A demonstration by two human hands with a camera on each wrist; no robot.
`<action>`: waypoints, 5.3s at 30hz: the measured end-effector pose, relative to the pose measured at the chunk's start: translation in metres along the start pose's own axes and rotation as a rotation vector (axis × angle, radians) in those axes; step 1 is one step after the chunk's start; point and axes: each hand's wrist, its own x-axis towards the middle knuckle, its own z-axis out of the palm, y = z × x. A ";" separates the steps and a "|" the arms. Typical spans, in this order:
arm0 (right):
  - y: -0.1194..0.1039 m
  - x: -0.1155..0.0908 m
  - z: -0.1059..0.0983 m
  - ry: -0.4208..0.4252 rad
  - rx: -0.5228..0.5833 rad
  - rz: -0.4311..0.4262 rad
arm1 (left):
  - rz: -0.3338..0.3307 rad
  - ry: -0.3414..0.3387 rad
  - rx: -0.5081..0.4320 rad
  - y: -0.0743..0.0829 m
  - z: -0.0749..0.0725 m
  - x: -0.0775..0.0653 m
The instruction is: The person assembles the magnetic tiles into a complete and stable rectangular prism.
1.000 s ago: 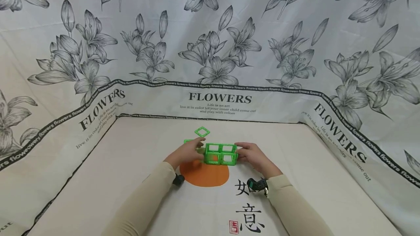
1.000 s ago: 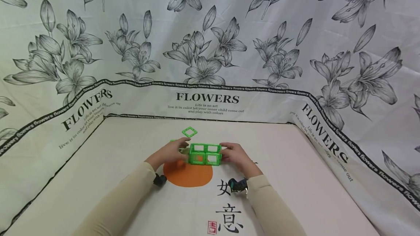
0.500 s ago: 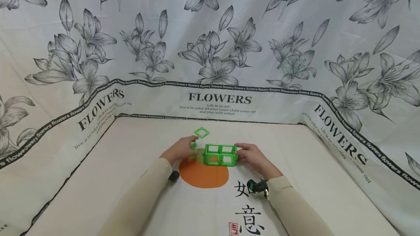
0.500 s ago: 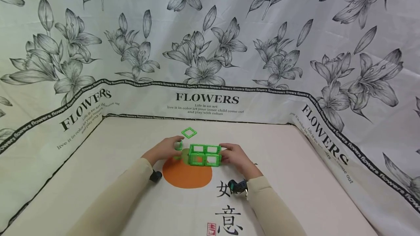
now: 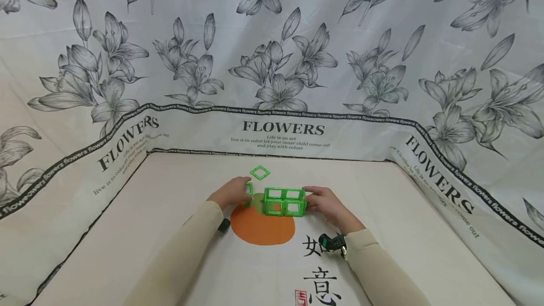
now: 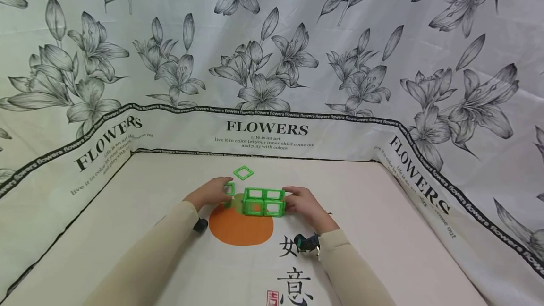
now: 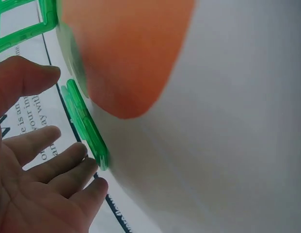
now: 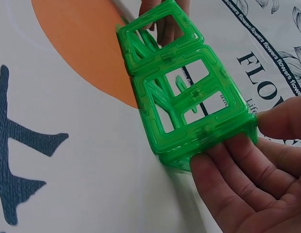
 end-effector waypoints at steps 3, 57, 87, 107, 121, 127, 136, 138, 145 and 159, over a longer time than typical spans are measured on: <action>0.001 0.000 0.000 -0.007 0.006 -0.005 | -0.004 -0.010 0.045 0.000 0.000 0.002; 0.004 0.000 0.000 0.002 0.046 -0.007 | 0.019 0.036 0.051 0.000 -0.016 0.007; 0.013 0.002 0.000 -0.005 0.075 -0.002 | 0.165 0.062 0.051 0.020 -0.028 -0.003; 0.014 -0.001 0.000 -0.022 0.094 -0.003 | 0.281 0.045 0.084 0.048 -0.026 -0.010; 0.013 -0.003 -0.001 -0.044 0.100 -0.026 | 0.315 0.020 0.092 0.064 -0.018 -0.014; 0.012 -0.003 -0.001 -0.037 0.092 -0.024 | 0.326 0.006 0.081 0.070 -0.015 -0.015; 0.011 -0.005 0.000 -0.028 0.105 -0.006 | 0.354 -0.013 0.064 0.077 -0.009 -0.013; 0.011 -0.006 0.001 -0.034 0.104 -0.011 | 0.361 -0.014 0.058 0.079 -0.007 -0.013; 0.011 -0.005 0.000 -0.035 0.116 -0.012 | 0.385 -0.017 0.083 0.087 -0.003 -0.012; 0.014 -0.003 0.000 -0.027 0.111 -0.010 | 0.351 -0.030 0.106 0.097 0.008 -0.011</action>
